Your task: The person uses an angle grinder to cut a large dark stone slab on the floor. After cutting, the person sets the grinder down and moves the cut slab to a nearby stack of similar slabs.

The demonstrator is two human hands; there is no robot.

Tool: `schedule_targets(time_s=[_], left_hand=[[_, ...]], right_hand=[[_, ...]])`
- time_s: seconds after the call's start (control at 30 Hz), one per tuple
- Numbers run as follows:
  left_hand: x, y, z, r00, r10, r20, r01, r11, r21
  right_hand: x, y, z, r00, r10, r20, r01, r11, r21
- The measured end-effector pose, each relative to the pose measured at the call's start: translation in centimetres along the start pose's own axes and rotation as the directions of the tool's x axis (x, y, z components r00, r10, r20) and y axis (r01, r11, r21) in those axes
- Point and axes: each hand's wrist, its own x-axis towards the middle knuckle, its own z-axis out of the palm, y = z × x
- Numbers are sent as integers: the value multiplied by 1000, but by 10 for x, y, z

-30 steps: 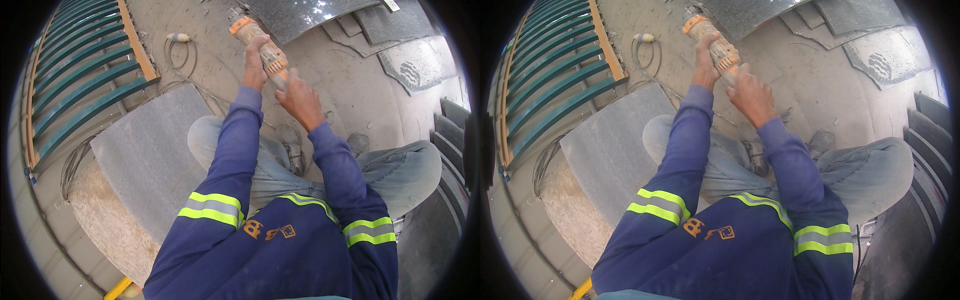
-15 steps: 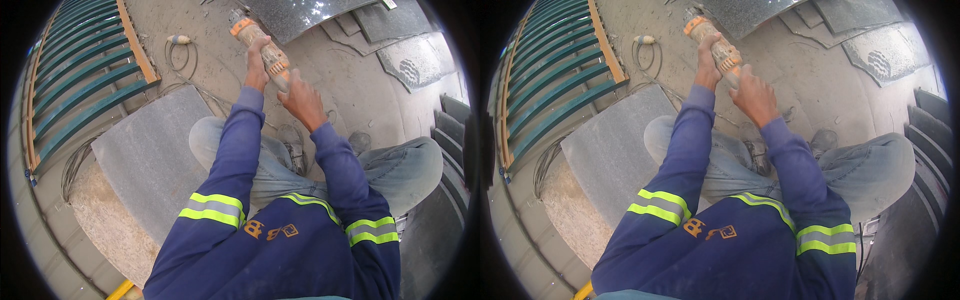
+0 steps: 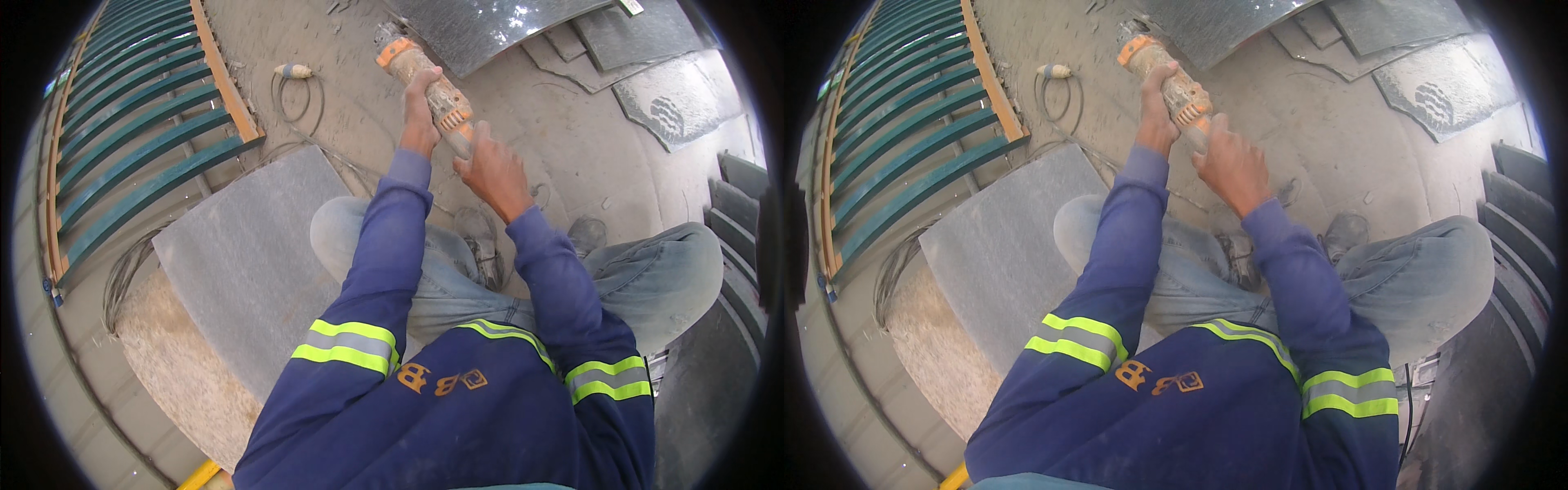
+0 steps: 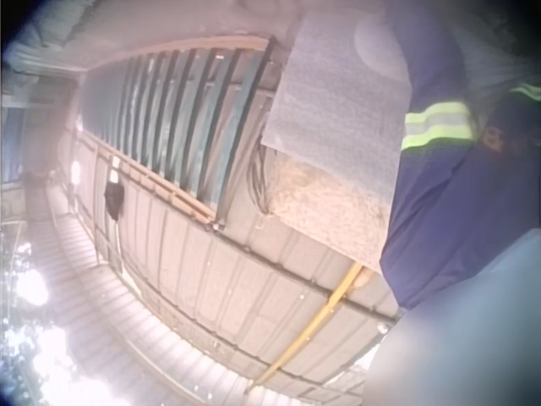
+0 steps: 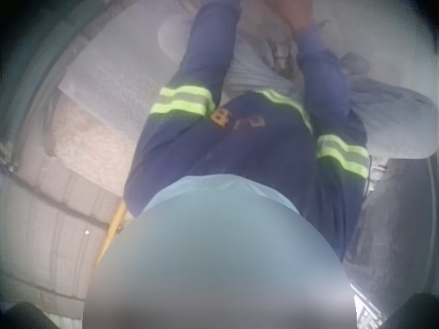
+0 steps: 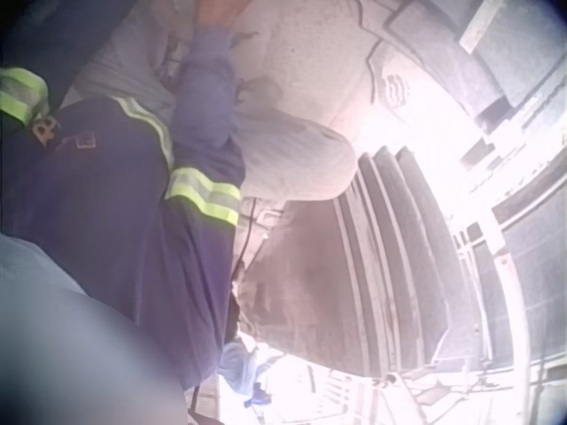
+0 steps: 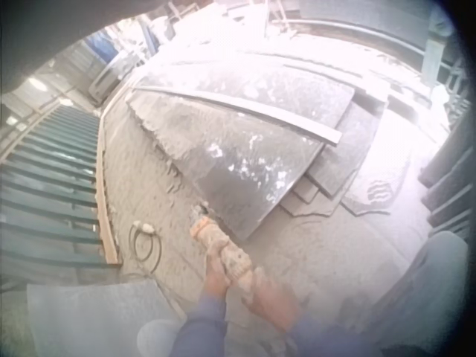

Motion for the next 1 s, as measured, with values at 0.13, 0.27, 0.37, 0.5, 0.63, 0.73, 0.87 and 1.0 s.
schedule_targets(time_s=[0.13, 0.27, 0.37, 0.5, 0.63, 0.73, 0.87, 1.0], left_hand=[[-12, 0, 5, 1000, -11, -18, 11, 1000, -1], [-7, 2, 4, 999, 19, 28, -19, 1000, -2], [2, -1, -4, 1000, 1, 21, -1, 1000, -3], [-11, -2, 4, 1000, -6, -12, 6, 1000, 24], [-11, -4, 2, 1000, 9, -13, -8, 1000, 23], [-4, -4, 0, 1000, 23, 3, -23, 1000, 16], [-11, -4, 5, 999, 31, -20, -30, 999, 42], [-14, -7, 5, 999, 26, -26, -24, 999, 40]], right_hand=[[-8, -1, -1, 1000, 12, 4, -12, 1000, -2], [-4, 1, 1, 999, -16, -29, 17, 1000, 23], [0, -2, -2, 1000, 6, 20, -6, 1000, 10], [-7, 4, 3, 1000, -7, -10, 7, 999, 33], [-8, 5, 3, 1000, 7, 10, -7, 998, 55], [-5, 2, -1, 1000, 2, 4, -2, 1000, 25], [-6, 8, 5, 1000, -8, -19, 9, 999, 37], [-13, 8, 5, 1000, 1, -15, 0, 999, 55]])
